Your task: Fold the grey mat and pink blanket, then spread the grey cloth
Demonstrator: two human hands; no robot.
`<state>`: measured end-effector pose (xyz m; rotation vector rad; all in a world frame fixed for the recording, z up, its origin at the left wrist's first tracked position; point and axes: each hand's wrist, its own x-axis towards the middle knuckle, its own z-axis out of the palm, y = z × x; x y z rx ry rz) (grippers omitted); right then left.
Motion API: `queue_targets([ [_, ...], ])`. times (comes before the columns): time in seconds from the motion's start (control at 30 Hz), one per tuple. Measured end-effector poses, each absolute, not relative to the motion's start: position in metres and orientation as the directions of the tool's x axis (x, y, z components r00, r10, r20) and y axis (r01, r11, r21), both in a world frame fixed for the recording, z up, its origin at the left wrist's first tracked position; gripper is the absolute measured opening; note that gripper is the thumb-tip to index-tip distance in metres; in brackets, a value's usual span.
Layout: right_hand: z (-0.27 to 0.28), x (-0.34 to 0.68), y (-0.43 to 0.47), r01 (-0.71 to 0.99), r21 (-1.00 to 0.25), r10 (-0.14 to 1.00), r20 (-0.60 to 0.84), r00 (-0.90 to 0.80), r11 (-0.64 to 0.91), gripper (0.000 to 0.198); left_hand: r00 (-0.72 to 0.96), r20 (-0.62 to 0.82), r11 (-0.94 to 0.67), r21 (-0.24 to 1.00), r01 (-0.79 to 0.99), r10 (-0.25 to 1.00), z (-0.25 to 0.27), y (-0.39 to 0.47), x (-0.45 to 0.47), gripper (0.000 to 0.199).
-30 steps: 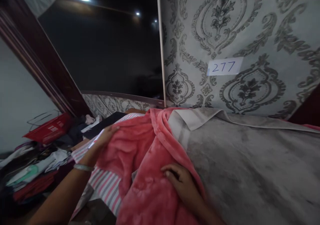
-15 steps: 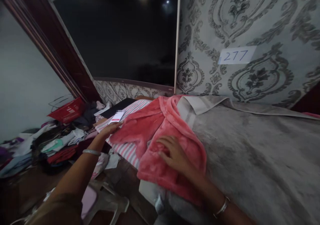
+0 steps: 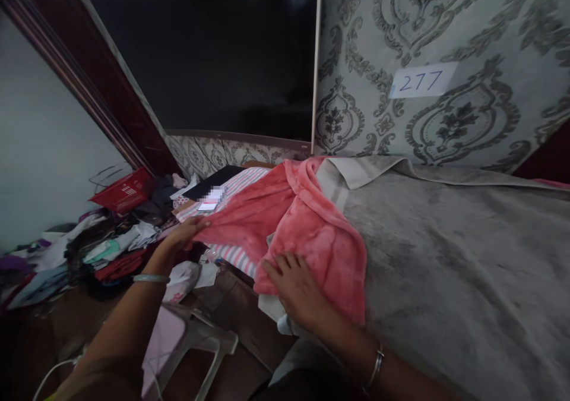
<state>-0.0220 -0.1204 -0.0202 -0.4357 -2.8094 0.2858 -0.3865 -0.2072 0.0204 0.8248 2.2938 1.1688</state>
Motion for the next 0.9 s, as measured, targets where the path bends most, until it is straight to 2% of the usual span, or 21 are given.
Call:
queue_targets([
  [0.13,-0.012,-0.019,-0.118,0.304,-0.254,0.366,0.245,-0.898,0.918,0.052,-0.74,0.03,0.642,0.475,0.602,0.672,0.025,-0.22,-0.384,0.021],
  [0.23,-0.014,-0.016,-0.122,0.324,-0.258,0.385,0.243,-0.89,0.91,0.052,-0.734,0.123,0.666,0.343,0.663,0.668,0.024,-0.223,-0.362,0.02],
  [0.3,-0.017,-0.016,-0.13,0.316,-0.248,0.379,0.272,-0.885,0.916,0.064,-0.589,0.237,0.552,0.208,0.808,0.773,0.018,-0.225,-0.338,0.03],
  [0.4,-0.019,-0.022,-0.142,0.338,-0.185,0.377,0.259,-0.889,0.923,0.083,-0.127,0.279,0.131,0.002,0.991,0.952,0.002,-0.226,-0.296,0.045],
  [0.43,-0.018,-0.026,-0.145,0.358,-0.155,0.387,0.243,-0.89,0.921,0.085,-0.006,0.258,0.011,-0.018,1.0,0.966,-0.004,-0.225,-0.284,0.046],
  [0.5,-0.017,-0.035,-0.147,0.383,-0.111,0.399,0.223,-0.89,0.917,0.074,0.133,0.218,-0.127,-0.039,0.991,0.967,-0.013,-0.223,-0.267,0.045],
  [0.6,-0.015,-0.045,-0.143,0.358,-0.119,0.376,0.224,-0.899,0.926,0.04,0.165,0.168,-0.158,-0.05,0.986,0.972,-0.014,-0.215,-0.257,0.042],
  [0.67,-0.016,-0.047,-0.139,0.344,-0.162,0.374,0.225,-0.899,0.925,0.027,0.128,0.141,-0.123,-0.049,0.991,0.982,-0.01,-0.208,-0.255,0.036],
  [0.77,-0.014,-0.04,-0.131,0.323,-0.283,0.397,0.266,-0.878,0.903,0.029,0.055,0.114,-0.047,-0.074,0.996,0.992,-0.004,-0.205,-0.25,0.023],
  [0.9,0.01,-0.017,-0.111,0.151,-0.567,0.473,0.477,-0.741,0.81,0.034,0.071,0.078,-0.067,-0.051,0.996,0.994,-0.012,-0.221,-0.244,0.02],
])
